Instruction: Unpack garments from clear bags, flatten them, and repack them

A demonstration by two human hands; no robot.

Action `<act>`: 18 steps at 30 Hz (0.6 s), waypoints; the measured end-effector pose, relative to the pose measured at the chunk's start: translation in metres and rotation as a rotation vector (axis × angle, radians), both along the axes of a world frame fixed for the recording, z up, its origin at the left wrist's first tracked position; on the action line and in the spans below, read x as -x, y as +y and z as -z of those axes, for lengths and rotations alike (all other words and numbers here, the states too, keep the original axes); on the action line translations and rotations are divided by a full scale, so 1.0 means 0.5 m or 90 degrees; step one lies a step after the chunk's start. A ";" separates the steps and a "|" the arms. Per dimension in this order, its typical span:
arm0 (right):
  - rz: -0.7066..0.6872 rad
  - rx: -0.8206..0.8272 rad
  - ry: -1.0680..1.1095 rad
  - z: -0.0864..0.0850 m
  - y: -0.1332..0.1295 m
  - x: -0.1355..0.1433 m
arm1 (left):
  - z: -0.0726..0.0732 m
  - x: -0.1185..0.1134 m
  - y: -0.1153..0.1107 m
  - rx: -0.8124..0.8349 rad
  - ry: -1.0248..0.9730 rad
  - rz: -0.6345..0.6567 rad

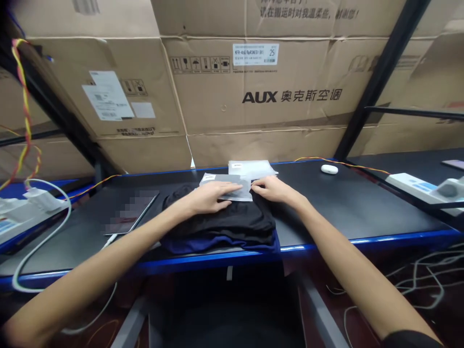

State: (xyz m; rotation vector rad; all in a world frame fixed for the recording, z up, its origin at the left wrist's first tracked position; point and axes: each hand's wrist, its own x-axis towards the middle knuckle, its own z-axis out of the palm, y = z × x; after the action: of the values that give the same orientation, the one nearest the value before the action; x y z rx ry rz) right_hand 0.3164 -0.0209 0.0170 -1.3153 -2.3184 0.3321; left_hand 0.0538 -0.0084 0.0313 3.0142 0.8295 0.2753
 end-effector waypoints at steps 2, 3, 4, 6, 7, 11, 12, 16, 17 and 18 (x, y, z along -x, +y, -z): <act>0.018 0.024 -0.015 -0.002 -0.003 0.005 | -0.022 0.051 0.008 0.018 -0.028 0.005; 0.025 0.030 -0.019 -0.002 -0.003 0.008 | -0.033 0.079 0.012 0.045 -0.031 0.009; 0.040 0.023 -0.014 -0.002 -0.003 0.012 | -0.041 0.105 0.016 0.073 -0.035 0.008; 0.074 -0.011 -0.001 0.001 -0.004 0.021 | -0.046 0.150 0.026 0.096 -0.052 -0.016; 0.090 -0.032 0.004 0.003 -0.004 0.026 | -0.043 0.167 0.031 0.090 -0.057 -0.032; 0.048 -0.067 -0.006 0.009 -0.007 0.039 | -0.008 0.194 0.050 0.018 -0.072 -0.073; 0.022 -0.059 -0.012 0.011 -0.008 0.039 | 0.002 0.194 0.053 -0.006 -0.074 -0.093; -0.027 -0.009 -0.029 0.013 -0.004 0.024 | 0.028 0.190 0.054 -0.066 -0.091 -0.169; -0.028 0.000 -0.032 0.013 -0.001 0.020 | 0.031 0.190 0.053 -0.069 -0.099 -0.171; -0.027 0.004 -0.034 0.013 0.001 0.016 | 0.033 0.191 0.051 -0.072 -0.107 -0.165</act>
State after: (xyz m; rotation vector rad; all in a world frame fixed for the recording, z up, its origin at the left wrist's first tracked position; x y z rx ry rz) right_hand 0.3082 -0.0205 0.0102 -1.2956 -2.3938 0.3223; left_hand -0.0416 0.0173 0.0148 2.9237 1.2260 0.5875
